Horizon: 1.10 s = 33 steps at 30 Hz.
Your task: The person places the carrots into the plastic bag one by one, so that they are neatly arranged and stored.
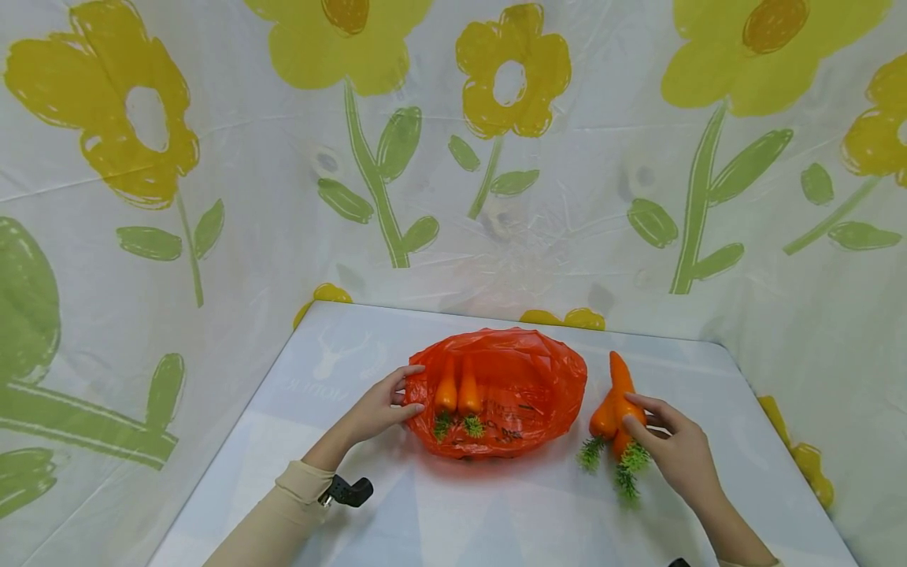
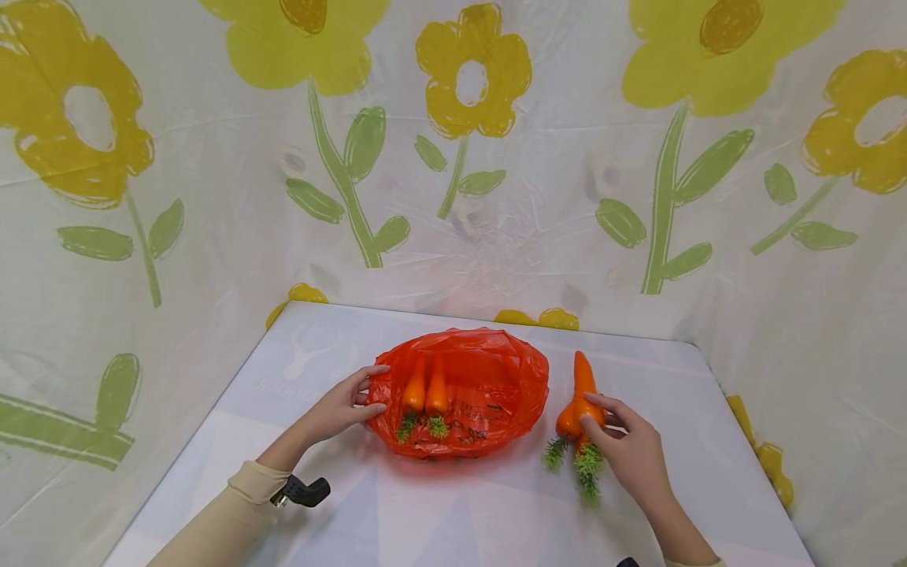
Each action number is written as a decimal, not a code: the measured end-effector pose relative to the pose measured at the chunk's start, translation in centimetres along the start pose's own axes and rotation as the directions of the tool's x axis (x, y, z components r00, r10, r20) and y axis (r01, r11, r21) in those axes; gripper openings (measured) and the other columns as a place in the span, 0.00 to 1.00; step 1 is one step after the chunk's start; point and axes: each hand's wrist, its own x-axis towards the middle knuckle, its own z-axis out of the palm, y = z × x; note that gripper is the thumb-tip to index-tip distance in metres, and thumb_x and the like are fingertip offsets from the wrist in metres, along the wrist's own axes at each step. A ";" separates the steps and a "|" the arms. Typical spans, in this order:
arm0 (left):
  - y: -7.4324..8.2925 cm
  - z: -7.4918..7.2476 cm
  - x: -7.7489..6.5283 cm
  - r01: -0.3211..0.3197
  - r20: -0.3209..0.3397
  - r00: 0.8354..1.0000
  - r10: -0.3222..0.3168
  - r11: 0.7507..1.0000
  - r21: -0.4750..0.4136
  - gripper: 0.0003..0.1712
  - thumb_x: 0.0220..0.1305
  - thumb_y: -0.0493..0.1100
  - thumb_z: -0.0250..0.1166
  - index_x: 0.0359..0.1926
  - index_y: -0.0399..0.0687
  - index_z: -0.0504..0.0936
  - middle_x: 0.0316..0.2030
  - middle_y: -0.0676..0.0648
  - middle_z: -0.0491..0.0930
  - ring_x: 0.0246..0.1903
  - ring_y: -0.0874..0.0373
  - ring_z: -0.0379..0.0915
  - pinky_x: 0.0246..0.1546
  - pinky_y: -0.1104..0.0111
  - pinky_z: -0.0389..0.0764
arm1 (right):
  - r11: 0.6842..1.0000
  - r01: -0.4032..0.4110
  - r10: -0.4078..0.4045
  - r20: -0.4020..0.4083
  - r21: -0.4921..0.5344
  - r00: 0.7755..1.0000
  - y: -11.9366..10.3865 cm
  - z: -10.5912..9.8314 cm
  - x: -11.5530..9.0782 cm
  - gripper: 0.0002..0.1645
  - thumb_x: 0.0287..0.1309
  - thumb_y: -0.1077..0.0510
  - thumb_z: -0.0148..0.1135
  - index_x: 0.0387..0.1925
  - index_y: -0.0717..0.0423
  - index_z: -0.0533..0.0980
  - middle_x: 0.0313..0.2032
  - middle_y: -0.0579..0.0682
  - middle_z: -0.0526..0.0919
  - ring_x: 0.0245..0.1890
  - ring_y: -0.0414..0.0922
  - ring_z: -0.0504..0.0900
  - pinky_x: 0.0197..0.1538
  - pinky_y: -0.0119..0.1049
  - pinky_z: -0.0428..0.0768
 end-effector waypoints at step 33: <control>0.1 0.0 -0.1 -0.031 0.025 0.999 0.031 0.999 -0.017 0.39 0.69 0.42 0.68 0.75 0.42 0.61 0.63 0.31 0.73 0.54 0.41 0.79 0.44 0.62 0.86 | 0.986 0.093 -0.097 0.029 0.135 0.995 -3.6 0.4 -1.0 0.24 0.66 0.52 0.69 0.60 0.56 0.80 0.60 0.57 0.79 0.45 0.29 0.80 0.45 0.21 0.81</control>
